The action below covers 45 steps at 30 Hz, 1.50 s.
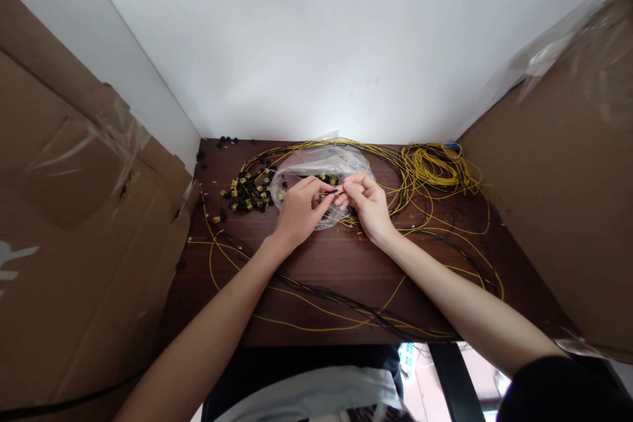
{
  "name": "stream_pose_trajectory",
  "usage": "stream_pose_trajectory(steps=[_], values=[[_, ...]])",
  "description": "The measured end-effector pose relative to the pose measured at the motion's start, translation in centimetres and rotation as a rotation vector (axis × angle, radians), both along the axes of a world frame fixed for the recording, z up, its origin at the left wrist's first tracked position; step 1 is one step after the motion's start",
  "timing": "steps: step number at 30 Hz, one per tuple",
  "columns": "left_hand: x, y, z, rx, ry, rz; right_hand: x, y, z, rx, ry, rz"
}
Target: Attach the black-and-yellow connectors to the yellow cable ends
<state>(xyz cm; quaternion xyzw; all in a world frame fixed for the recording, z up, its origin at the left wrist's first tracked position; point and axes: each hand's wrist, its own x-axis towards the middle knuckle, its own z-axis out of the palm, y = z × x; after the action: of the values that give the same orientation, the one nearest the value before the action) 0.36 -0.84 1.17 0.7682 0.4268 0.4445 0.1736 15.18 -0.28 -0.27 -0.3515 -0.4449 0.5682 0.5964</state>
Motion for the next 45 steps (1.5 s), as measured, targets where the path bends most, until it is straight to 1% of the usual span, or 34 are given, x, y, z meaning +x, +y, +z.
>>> stream_pose_trajectory(steps=[9, 17, 23, 30, 39, 45], values=[[-0.06, 0.01, -0.06, 0.015, -0.001, 0.001, 0.04, -0.22, 0.21, -0.001, -0.110, -0.010], [-0.04, -0.02, 0.14, 0.013, 0.009, 0.007, 0.01, -0.01, -0.07, -0.009, -0.023, -0.006], [-0.08, -0.01, 0.09, 0.009, 0.023, 0.008, 0.04, -0.14, 0.14, -0.007, -0.031, 0.001], [-0.11, -0.03, 0.17, 0.025, 0.042, 0.018, 0.08, -0.26, 0.25, -0.011, -0.097, -0.008], [-0.08, -0.02, 0.15, 0.032, 0.046, 0.031, 0.03, -0.01, -0.06, -0.016, -0.011, -0.004], [-0.10, 0.03, 0.05, 0.044, 0.044, 0.025, 0.01, -0.21, 0.28, -0.021, -0.060, -0.010]])
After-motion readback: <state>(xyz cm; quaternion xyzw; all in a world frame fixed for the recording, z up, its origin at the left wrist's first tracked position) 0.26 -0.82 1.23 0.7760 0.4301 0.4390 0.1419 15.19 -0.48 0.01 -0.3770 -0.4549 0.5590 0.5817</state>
